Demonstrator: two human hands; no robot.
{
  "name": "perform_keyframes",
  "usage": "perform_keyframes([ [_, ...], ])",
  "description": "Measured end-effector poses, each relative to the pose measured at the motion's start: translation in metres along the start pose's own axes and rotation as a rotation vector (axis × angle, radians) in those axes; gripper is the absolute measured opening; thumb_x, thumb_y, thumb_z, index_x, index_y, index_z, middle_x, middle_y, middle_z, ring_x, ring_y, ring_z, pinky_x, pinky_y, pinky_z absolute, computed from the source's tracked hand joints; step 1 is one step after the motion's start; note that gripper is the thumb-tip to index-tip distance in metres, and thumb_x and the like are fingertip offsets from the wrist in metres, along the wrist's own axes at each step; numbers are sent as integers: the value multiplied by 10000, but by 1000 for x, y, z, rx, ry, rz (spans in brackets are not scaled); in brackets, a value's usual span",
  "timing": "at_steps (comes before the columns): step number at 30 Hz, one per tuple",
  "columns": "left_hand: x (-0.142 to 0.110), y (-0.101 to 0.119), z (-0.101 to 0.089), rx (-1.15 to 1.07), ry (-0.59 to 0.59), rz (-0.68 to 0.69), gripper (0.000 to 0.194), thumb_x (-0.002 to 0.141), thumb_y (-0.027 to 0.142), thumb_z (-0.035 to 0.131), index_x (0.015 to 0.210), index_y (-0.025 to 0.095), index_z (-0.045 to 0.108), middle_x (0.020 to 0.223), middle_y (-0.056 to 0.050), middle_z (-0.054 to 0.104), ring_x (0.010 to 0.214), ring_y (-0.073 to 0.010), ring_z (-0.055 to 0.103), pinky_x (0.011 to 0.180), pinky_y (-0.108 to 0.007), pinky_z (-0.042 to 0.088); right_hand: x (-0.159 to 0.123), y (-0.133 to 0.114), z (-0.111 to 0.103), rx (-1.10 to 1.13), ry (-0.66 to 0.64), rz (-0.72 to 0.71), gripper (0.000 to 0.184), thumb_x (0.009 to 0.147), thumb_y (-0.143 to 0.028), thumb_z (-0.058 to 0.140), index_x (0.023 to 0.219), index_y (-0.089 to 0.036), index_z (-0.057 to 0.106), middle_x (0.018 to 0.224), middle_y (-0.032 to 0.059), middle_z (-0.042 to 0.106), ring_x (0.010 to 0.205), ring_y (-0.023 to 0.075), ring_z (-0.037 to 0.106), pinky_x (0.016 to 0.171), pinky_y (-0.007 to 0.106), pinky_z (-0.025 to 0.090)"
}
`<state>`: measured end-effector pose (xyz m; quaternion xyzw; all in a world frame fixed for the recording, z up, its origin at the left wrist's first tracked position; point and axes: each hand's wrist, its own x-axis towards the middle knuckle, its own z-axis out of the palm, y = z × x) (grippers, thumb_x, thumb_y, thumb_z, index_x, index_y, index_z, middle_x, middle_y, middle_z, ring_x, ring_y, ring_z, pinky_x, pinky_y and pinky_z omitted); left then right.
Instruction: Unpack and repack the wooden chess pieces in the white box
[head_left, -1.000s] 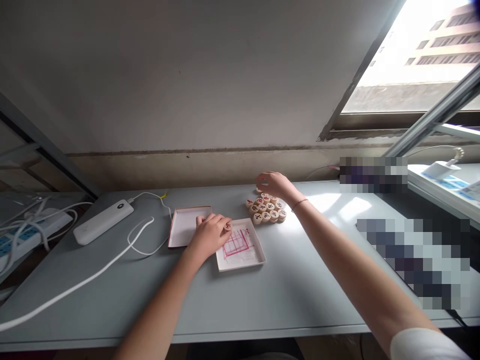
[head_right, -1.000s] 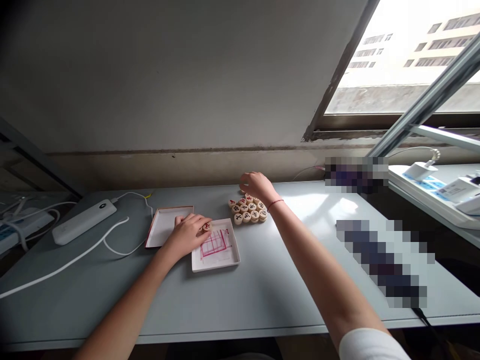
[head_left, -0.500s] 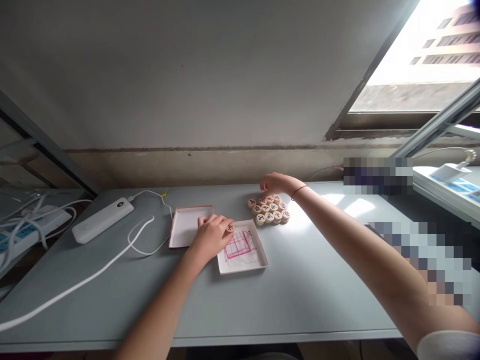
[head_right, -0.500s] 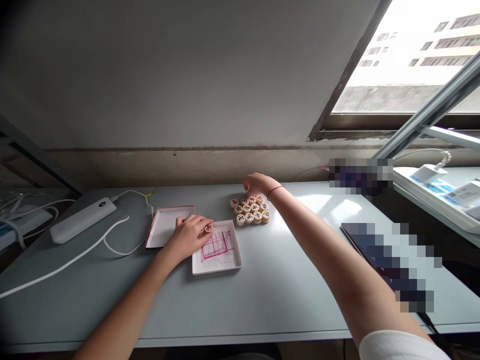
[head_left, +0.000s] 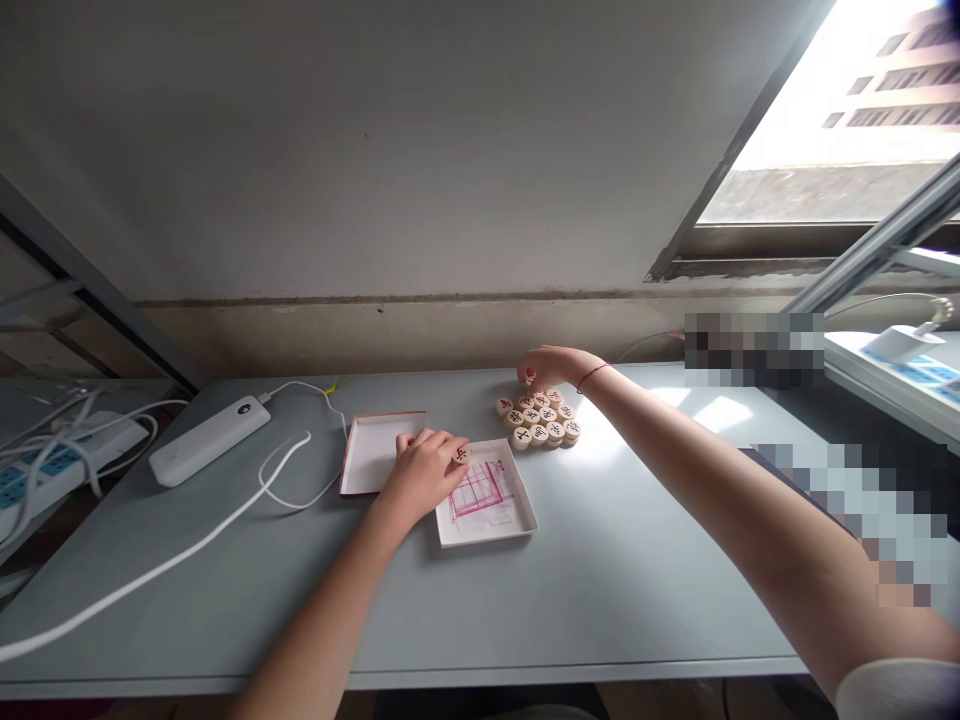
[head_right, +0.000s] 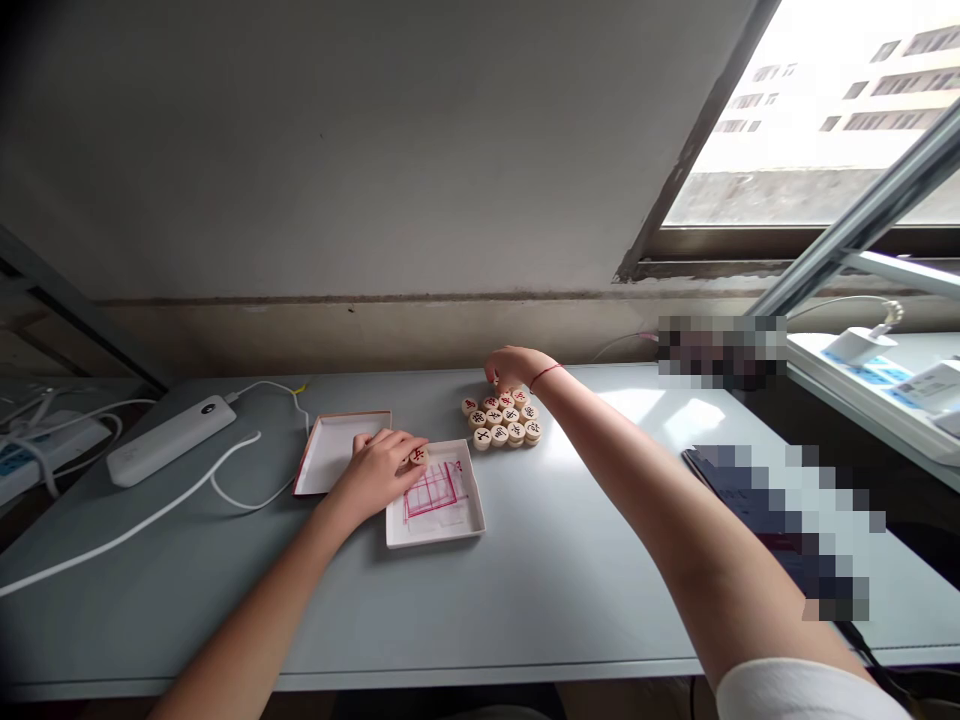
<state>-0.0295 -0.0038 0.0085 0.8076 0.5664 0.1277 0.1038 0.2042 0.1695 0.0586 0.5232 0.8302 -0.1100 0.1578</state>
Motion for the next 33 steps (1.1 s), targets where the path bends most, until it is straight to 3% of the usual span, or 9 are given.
perform_keyframes([
  [6,0,0,0,-9,-3,-6,283,879,278,532,1141,273,639,1097,-35,678,1046,-225,552,892,-401,343,-4,3,-1,20,-26,-22,405,669,-120,703,1049,-258,722,1115,63,680,851,226,648,629,296,494],
  [13,0,0,0,-4,0,-3,276,875,263,537,1134,268,634,1097,-35,684,1044,-223,561,884,-400,342,-5,2,0,-16,28,-55,348,724,-189,695,1068,-243,711,1028,62,696,908,231,635,675,296,487],
  [29,0,-1,1,-1,3,4,270,887,282,526,1132,270,638,1094,-40,684,1036,-226,567,877,-394,356,-2,2,3,-45,-15,-55,454,623,-58,694,1030,-256,728,980,58,708,874,239,646,645,294,477],
  [33,0,0,0,3,0,1,269,881,275,536,1130,277,637,1094,-30,682,1039,-225,568,873,-394,359,-4,0,4,-27,44,-77,382,642,-55,693,966,-253,740,984,60,710,917,252,642,691,311,483],
])
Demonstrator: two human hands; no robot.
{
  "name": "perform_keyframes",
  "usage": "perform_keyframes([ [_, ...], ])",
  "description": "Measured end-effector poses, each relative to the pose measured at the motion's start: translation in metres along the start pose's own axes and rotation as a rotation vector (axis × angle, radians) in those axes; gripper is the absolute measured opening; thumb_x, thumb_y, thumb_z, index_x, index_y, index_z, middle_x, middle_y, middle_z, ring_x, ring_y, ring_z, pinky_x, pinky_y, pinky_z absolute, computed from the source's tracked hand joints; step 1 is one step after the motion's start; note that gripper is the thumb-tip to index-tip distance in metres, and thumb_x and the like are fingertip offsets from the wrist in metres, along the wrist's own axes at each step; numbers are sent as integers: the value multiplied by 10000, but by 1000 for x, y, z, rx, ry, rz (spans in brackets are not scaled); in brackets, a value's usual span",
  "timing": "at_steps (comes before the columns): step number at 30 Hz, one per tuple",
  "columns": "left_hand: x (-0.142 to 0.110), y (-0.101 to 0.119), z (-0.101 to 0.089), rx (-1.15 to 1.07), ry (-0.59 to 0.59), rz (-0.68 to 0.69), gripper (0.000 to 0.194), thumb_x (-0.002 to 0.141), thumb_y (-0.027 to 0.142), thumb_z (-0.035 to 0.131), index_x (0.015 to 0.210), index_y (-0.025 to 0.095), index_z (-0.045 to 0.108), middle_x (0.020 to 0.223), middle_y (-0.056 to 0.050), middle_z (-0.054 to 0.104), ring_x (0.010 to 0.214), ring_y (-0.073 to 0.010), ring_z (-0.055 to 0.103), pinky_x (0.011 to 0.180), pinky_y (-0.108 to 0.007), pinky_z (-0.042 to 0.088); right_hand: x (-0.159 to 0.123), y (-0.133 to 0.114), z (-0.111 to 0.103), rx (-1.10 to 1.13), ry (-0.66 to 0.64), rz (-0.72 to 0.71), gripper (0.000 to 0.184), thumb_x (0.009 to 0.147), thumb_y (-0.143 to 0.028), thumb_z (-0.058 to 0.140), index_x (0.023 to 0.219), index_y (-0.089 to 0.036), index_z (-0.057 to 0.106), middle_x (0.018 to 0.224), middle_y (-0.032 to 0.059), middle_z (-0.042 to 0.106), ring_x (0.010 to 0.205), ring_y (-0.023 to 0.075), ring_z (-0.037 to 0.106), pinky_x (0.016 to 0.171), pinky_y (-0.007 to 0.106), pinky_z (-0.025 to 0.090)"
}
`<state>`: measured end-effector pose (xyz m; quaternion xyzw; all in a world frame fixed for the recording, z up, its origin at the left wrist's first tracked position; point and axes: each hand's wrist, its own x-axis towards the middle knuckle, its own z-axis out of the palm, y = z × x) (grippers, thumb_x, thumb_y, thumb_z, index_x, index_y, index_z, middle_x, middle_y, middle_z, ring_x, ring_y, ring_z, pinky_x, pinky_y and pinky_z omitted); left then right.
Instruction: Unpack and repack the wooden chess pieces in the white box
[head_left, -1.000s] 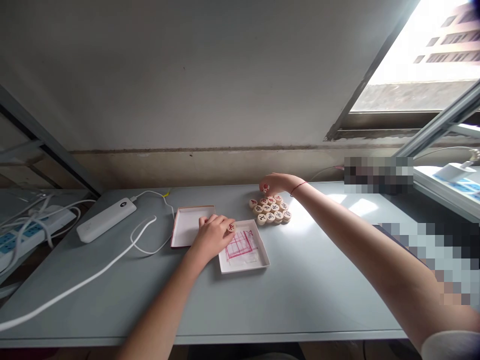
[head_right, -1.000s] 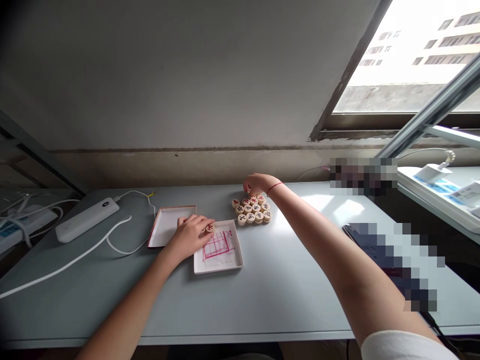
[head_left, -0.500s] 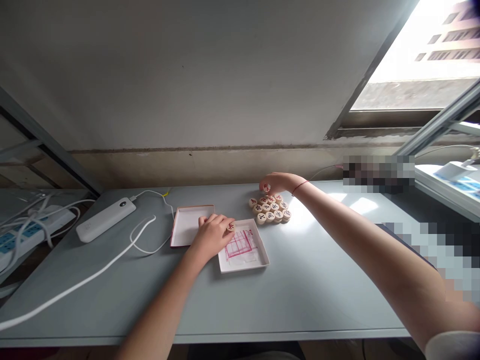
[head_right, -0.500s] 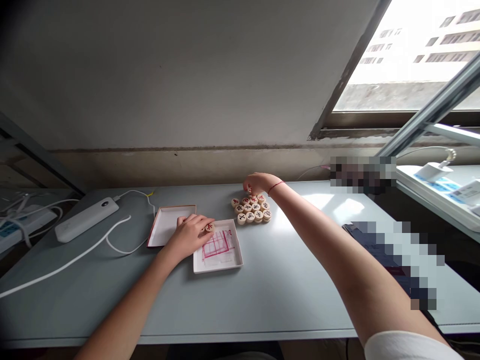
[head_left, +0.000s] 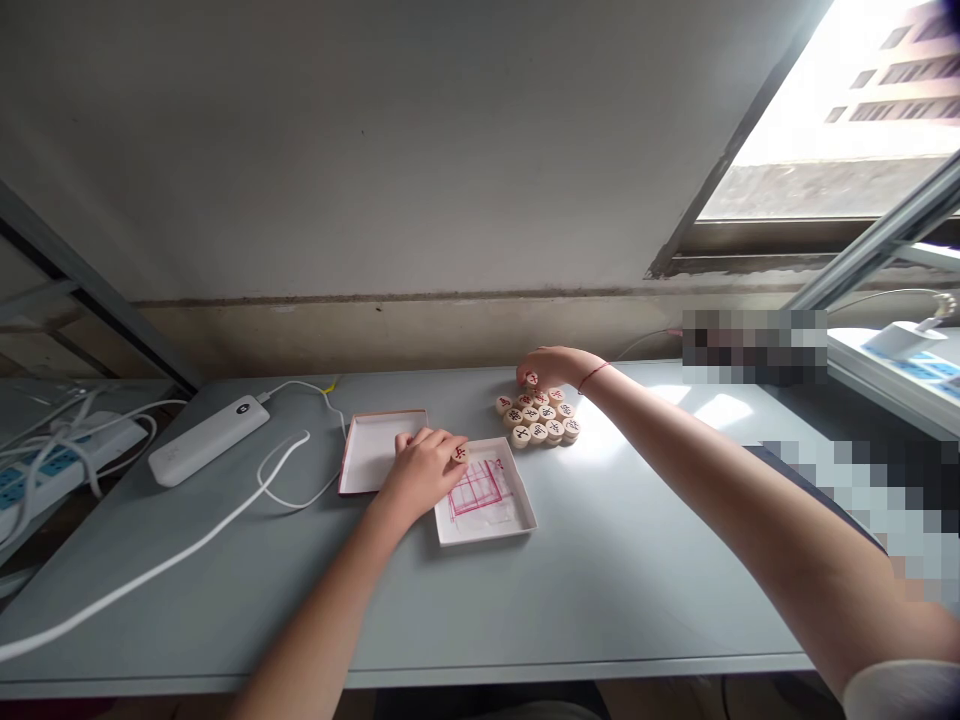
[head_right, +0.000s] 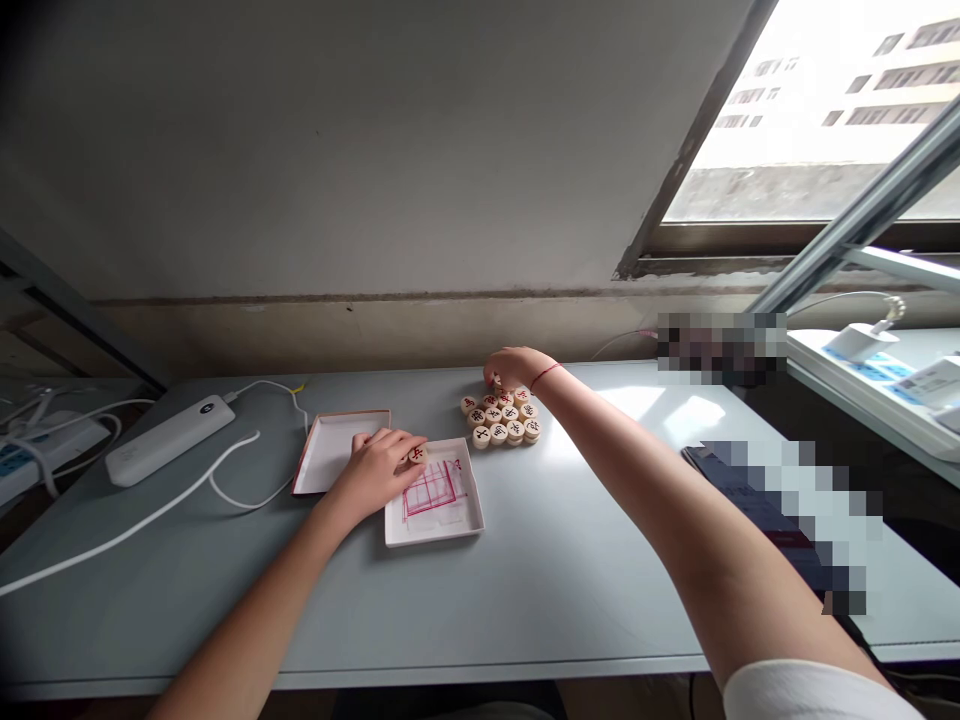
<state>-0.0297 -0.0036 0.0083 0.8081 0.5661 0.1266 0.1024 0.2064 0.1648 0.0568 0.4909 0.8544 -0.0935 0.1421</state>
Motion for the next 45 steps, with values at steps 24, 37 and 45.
perform_keyframes([
  [24,1,3,-4,7,-10,-28,567,829,414,613,1359,266,478,1304,-87,561,1173,-283,483,933,-418,369,-35,-35,-5,210,312,-85,241,801,-229,547,974,-245,714,907,29,721,788,179,622,642,239,399],
  [37,1,8,-2,-25,-58,40,525,854,352,588,1362,294,472,1281,-46,602,1187,-253,508,957,-398,351,-96,-126,65,170,360,-70,75,860,-161,535,926,-148,569,831,71,648,639,162,574,513,256,267],
  [45,8,19,2,-9,-1,33,292,890,273,531,1173,274,603,1144,-28,671,1072,-224,571,908,-393,328,-99,-114,76,355,590,-150,207,856,-96,553,1025,-195,619,1040,82,606,846,186,579,714,284,446],
])
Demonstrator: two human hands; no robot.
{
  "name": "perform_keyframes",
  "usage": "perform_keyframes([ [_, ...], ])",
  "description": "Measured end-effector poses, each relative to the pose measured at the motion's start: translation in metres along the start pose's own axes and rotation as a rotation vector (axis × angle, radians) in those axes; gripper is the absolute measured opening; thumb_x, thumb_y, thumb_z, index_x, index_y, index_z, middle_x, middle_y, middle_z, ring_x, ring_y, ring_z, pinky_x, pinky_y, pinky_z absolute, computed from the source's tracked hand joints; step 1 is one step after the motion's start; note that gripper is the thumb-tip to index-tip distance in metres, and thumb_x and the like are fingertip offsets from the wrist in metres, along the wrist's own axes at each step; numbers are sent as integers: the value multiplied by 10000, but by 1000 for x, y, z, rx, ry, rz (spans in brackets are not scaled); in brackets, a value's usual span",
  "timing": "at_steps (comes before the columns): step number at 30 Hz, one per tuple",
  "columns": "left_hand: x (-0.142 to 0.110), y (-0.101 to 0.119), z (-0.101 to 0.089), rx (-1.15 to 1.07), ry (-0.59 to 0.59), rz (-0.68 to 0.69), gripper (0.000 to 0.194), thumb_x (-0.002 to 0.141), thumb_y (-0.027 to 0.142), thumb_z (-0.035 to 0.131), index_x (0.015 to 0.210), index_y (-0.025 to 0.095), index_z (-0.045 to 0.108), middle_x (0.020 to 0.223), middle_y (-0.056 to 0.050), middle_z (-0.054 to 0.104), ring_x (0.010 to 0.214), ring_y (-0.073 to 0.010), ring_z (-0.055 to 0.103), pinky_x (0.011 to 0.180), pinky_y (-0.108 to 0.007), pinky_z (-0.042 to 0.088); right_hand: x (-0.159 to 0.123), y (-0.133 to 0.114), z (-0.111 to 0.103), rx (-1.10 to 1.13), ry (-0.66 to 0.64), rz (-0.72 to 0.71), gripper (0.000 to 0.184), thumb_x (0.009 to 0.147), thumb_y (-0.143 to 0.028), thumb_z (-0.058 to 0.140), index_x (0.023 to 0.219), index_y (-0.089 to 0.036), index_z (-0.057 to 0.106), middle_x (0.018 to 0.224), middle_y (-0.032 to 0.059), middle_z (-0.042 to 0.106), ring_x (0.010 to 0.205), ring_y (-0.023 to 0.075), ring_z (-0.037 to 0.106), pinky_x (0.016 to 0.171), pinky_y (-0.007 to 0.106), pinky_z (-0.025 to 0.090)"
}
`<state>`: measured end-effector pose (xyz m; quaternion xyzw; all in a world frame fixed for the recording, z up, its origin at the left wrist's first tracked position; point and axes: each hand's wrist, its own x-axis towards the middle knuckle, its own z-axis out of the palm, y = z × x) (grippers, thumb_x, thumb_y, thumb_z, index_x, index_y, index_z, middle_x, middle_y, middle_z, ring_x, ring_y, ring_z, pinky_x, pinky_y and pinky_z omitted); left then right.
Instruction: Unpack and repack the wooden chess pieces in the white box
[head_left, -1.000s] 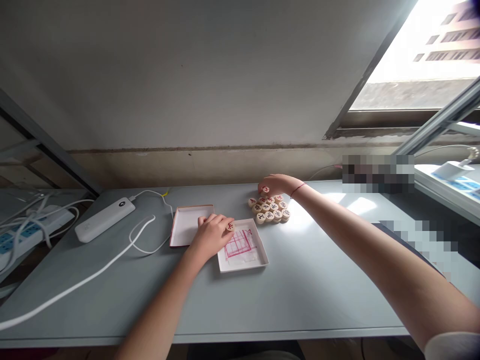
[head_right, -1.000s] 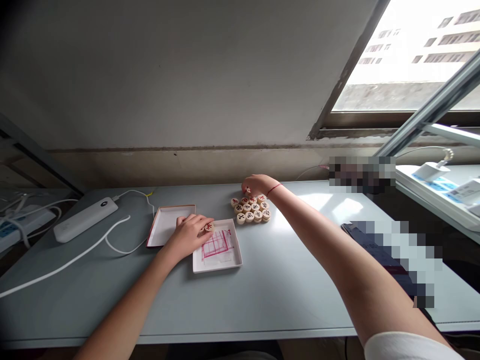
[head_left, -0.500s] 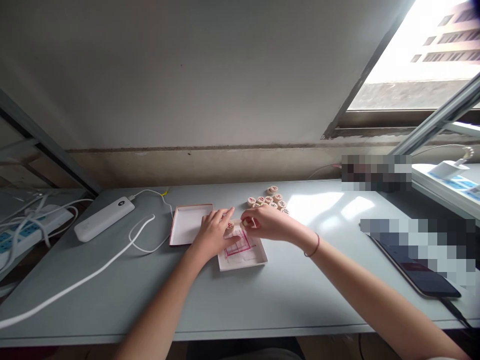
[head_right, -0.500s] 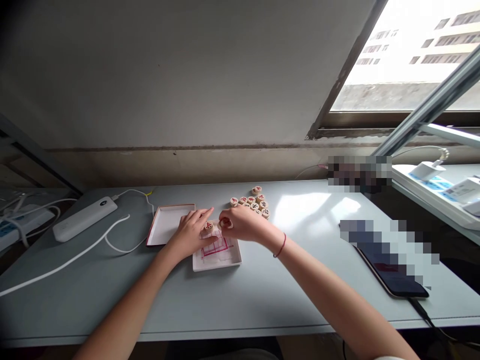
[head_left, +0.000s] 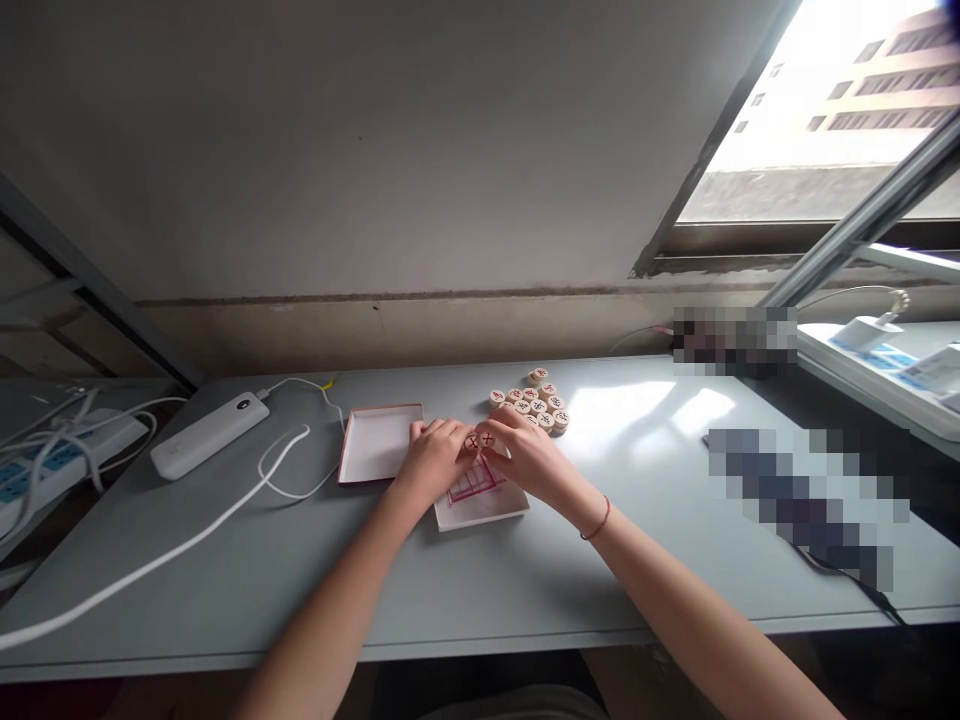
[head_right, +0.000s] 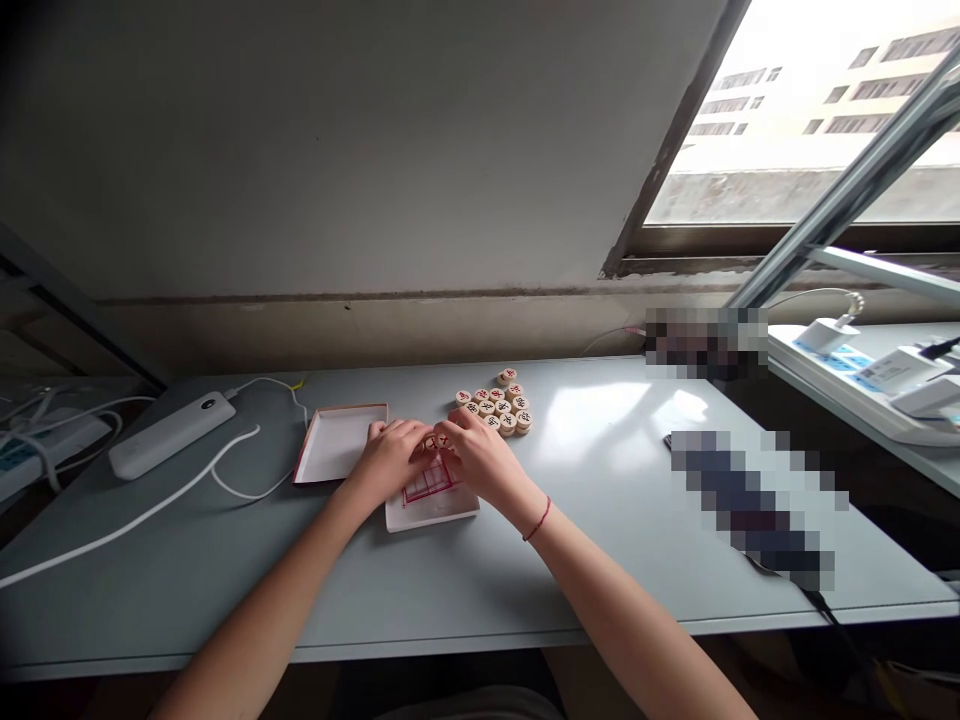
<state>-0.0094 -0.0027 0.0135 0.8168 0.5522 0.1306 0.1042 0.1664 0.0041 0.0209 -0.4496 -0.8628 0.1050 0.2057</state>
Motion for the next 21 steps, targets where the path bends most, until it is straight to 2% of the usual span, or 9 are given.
perform_keyframes([
  [3,-1,-1,2,1,9,-17,372,867,246,537,1239,264,557,1124,-41,679,1062,-228,573,897,-391,331,1,1,5,-48,-4,-48,235,849,-89,567,1050,-192,632,949,77,631,891,220,557,767,321,452],
  [7,-2,-1,3,-8,-7,-26,514,827,290,576,1332,252,486,1192,-56,658,1114,-248,553,909,-404,339,1,-1,10,-108,-3,-26,114,851,-124,581,918,-168,661,855,85,638,812,220,541,734,333,443],
  [12,1,4,2,17,-28,2,406,847,302,574,1251,268,558,1159,-36,664,1084,-243,566,904,-399,354,3,11,1,91,13,-36,130,850,-156,590,946,-194,670,853,51,660,806,183,571,725,283,447],
  [15,5,8,1,66,-54,50,394,867,365,587,1247,261,563,1113,-45,671,1044,-248,579,893,-396,369,18,41,-14,134,82,118,160,884,-268,552,956,-190,670,892,53,669,736,157,593,670,254,448],
  [18,9,12,3,121,-66,63,405,870,419,596,1235,245,573,1087,-63,674,1023,-254,588,873,-385,386,45,78,-27,-102,153,383,244,882,-283,516,1030,-177,679,1011,98,661,835,195,619,707,269,443],
  [21,10,14,7,162,-44,35,313,908,358,554,1195,239,595,1064,-60,680,1006,-244,596,852,-373,396,70,107,-30,-246,26,555,370,876,-353,507,1164,-172,650,1115,148,639,933,240,624,725,288,444],
])
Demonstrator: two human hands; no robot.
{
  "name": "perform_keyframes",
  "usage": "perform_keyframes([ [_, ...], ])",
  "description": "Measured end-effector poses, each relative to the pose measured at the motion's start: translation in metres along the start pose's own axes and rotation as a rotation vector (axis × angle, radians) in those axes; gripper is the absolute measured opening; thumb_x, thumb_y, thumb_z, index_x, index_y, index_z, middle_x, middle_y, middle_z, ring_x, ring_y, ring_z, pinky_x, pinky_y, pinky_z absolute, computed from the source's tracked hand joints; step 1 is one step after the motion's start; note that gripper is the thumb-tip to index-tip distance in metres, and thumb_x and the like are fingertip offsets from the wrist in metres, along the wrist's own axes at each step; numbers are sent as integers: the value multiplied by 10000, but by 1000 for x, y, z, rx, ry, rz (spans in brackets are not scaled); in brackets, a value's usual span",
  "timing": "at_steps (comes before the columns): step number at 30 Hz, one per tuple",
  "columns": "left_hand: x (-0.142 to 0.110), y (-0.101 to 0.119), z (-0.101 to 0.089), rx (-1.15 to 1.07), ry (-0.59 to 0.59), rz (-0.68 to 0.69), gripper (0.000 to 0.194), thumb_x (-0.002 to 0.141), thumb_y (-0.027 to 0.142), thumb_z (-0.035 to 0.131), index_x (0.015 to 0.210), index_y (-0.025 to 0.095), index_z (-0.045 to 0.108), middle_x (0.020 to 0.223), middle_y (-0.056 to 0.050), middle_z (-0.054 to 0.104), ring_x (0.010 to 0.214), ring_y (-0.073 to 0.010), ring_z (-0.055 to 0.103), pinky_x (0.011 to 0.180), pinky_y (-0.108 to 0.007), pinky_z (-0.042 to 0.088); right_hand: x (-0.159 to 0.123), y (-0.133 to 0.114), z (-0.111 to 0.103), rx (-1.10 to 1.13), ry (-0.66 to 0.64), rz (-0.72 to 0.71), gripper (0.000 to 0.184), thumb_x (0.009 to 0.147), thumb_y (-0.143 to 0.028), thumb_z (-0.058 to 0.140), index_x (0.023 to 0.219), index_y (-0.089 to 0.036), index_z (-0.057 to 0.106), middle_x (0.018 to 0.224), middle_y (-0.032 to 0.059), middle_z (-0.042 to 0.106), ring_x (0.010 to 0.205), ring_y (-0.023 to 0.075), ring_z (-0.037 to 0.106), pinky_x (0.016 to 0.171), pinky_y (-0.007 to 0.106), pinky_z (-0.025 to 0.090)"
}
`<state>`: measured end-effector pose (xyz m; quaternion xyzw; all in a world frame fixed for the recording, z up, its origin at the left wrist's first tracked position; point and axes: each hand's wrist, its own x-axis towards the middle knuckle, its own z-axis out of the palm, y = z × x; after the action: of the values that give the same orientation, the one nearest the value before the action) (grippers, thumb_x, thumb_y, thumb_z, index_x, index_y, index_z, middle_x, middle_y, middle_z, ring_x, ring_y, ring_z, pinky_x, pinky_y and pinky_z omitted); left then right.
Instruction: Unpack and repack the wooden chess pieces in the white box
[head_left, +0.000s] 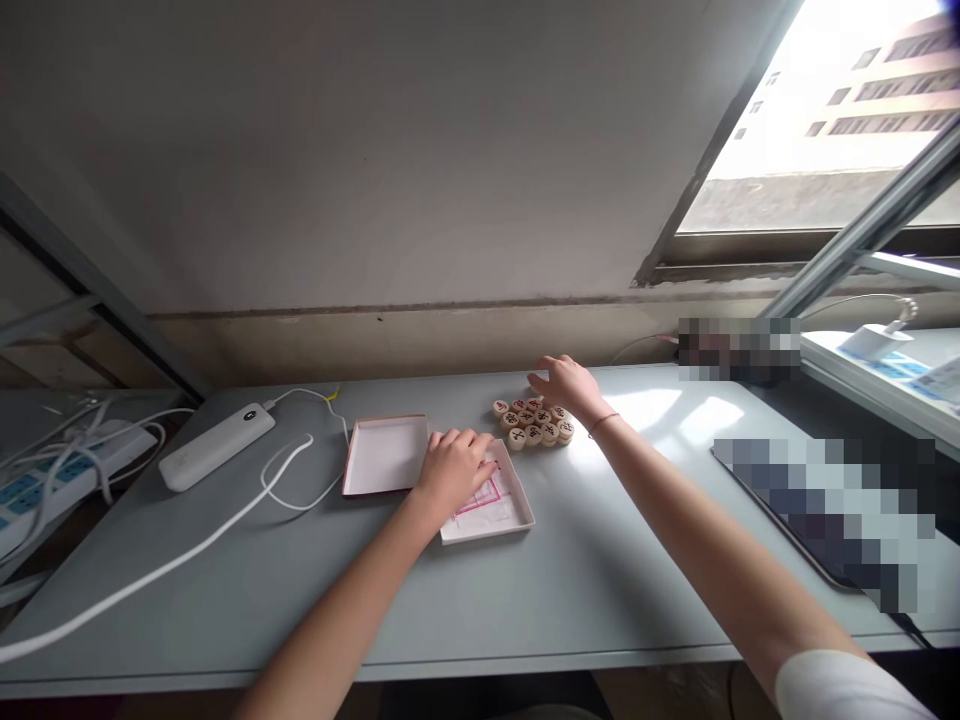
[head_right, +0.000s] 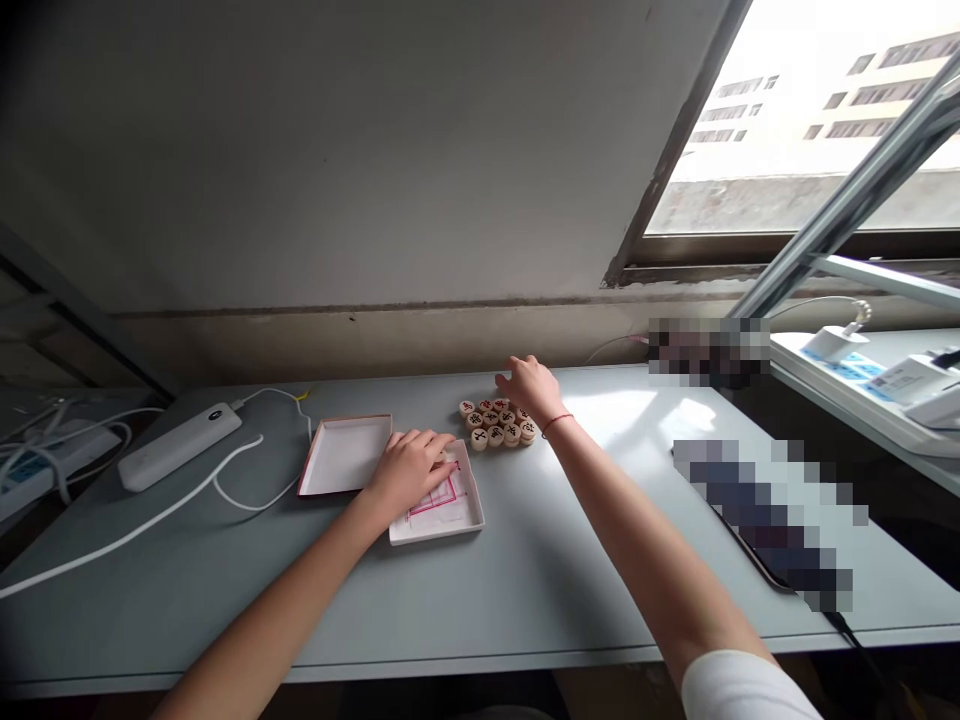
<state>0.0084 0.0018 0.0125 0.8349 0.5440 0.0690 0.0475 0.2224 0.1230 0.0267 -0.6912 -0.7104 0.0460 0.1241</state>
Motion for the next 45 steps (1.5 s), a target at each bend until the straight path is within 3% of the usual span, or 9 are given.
perform_keyframes([
  [4,-2,0,5,11,26,15,280,932,271,511,1201,253,586,1073,-46,684,991,-226,598,840,-359,402,24,4,12,-47,-175,-5,352,813,-335,577,1101,-169,693,1057,129,689,955,254,635,728,280,445],
  [10,-5,-2,4,-44,63,16,372,905,356,561,1262,251,559,1150,-61,656,1059,-237,578,901,-386,427,26,4,4,-26,-147,-10,245,767,-207,594,958,-156,739,947,119,718,910,255,659,707,271,446],
  [14,-3,-2,-2,-189,196,30,535,913,392,547,1406,235,410,1293,-93,567,1180,-246,528,980,-392,435,-15,-14,-20,398,-6,-124,282,782,-323,623,1003,-177,720,890,70,720,799,199,666,680,262,484],
  [18,-3,3,-5,-404,336,68,491,966,361,448,1439,280,344,1308,-84,532,1142,-209,573,945,-341,483,-74,-39,-30,893,-280,-320,364,768,-437,661,1015,-170,681,840,58,708,737,175,658,649,283,528],
  [21,-4,9,-5,-501,354,53,384,969,328,441,1351,286,452,1167,-51,591,988,-173,638,833,-294,524,-98,-47,-28,1089,-339,-286,410,738,-469,703,1009,-166,654,895,80,703,783,185,660,695,323,549],
  [25,-7,13,-3,-497,345,-11,222,896,212,524,1111,224,578,1073,-38,621,928,-161,638,784,-276,505,-102,-38,-22,1203,-291,-137,498,681,-513,750,1018,-162,644,934,99,697,695,157,633,636,330,548],
  [33,-7,17,-3,-207,162,81,66,854,159,560,864,217,590,969,2,702,993,-197,582,876,-391,330,-102,-22,-22,1152,-199,-52,444,685,-494,752,969,-166,659,919,77,676,772,191,653,667,319,538],
  [38,-6,17,-1,-144,147,85,74,886,231,571,823,222,609,1001,5,713,980,-202,540,837,-390,296,-106,-26,-23,1064,-224,-175,319,748,-445,674,914,-174,649,993,71,633,757,166,643,628,281,520],
  [45,-3,15,2,-60,112,91,123,926,226,513,900,218,634,1053,-36,684,1008,-214,525,839,-390,308,-110,-28,-16,759,-175,-303,171,796,-321,586,922,-209,618,791,13,642,603,120,570,582,265,490],
])
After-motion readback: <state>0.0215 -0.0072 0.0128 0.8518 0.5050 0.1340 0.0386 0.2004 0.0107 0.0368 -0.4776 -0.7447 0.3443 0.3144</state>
